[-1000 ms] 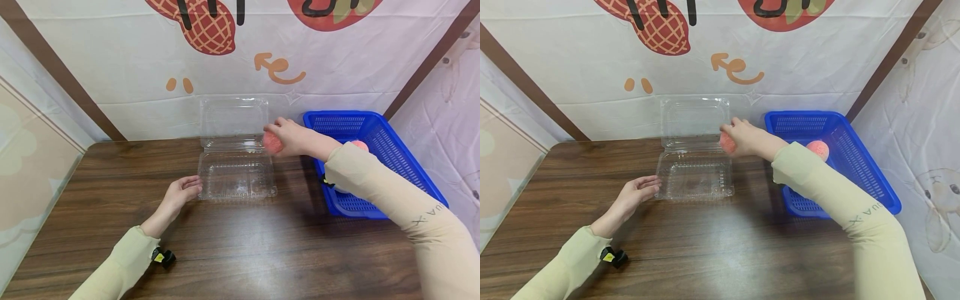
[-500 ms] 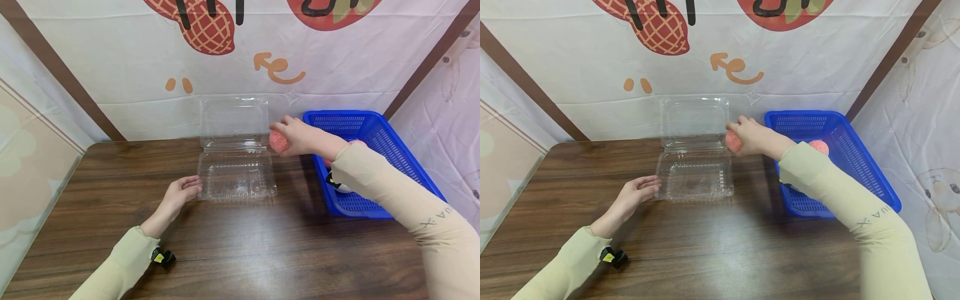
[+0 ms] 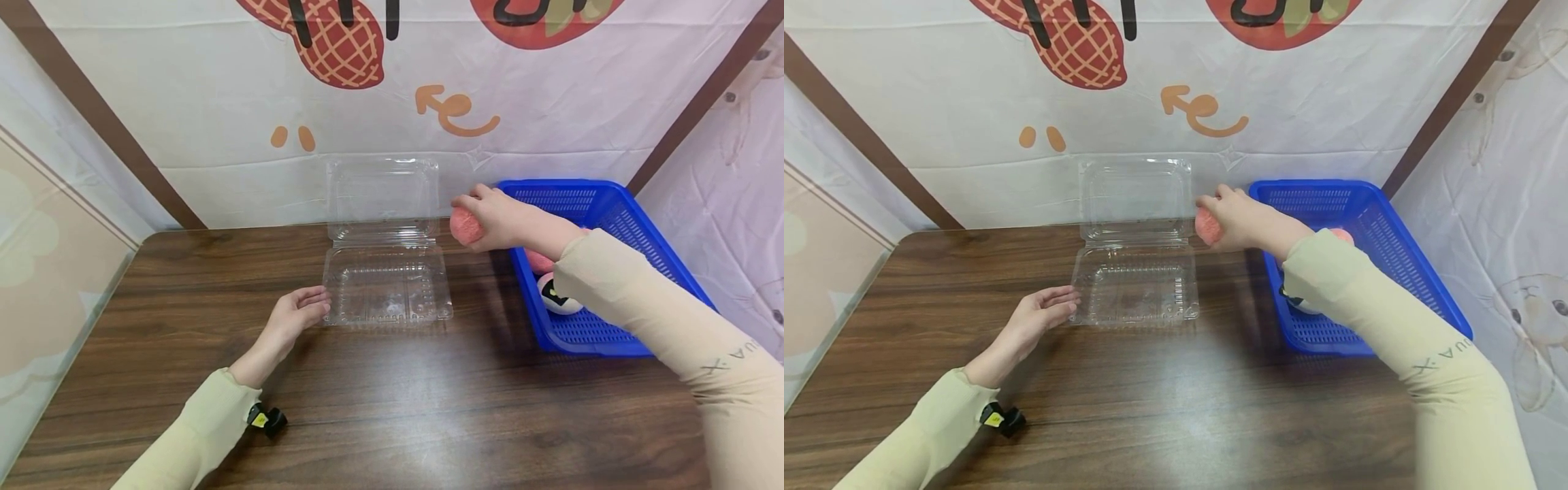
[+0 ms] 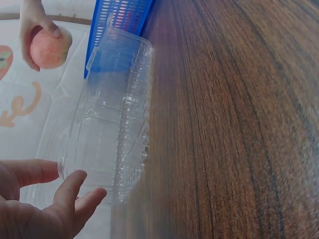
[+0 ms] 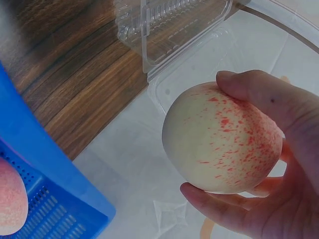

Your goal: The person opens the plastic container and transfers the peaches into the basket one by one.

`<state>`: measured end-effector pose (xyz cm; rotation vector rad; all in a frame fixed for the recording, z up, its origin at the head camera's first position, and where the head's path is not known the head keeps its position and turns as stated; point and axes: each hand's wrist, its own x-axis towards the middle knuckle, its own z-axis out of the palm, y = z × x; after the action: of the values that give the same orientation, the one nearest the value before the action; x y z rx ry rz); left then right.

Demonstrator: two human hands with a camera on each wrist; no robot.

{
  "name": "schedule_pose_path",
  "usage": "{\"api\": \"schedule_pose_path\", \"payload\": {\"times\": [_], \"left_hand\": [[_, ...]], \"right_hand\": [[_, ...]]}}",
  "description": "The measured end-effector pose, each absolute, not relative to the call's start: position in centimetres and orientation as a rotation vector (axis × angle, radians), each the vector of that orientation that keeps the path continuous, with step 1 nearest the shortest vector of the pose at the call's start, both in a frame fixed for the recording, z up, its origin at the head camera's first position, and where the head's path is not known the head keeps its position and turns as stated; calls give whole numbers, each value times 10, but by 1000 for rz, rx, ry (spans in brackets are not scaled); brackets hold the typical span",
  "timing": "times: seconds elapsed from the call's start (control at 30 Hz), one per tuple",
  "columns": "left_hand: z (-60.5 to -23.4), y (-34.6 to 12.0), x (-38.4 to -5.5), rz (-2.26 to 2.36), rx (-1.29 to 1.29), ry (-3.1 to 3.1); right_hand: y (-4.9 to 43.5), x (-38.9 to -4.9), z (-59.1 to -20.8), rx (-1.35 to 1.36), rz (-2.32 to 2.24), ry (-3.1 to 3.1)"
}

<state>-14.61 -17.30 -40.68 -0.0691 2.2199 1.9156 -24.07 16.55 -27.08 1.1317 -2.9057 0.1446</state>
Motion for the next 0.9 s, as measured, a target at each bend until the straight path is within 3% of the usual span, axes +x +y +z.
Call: {"api": "schedule_pose_path", "payload": {"times": [0.9], "left_hand": [[-408,-173,-146,1923,-74,2221]], "right_hand": [[191,-241,-264,1032,138,-3001]]}}
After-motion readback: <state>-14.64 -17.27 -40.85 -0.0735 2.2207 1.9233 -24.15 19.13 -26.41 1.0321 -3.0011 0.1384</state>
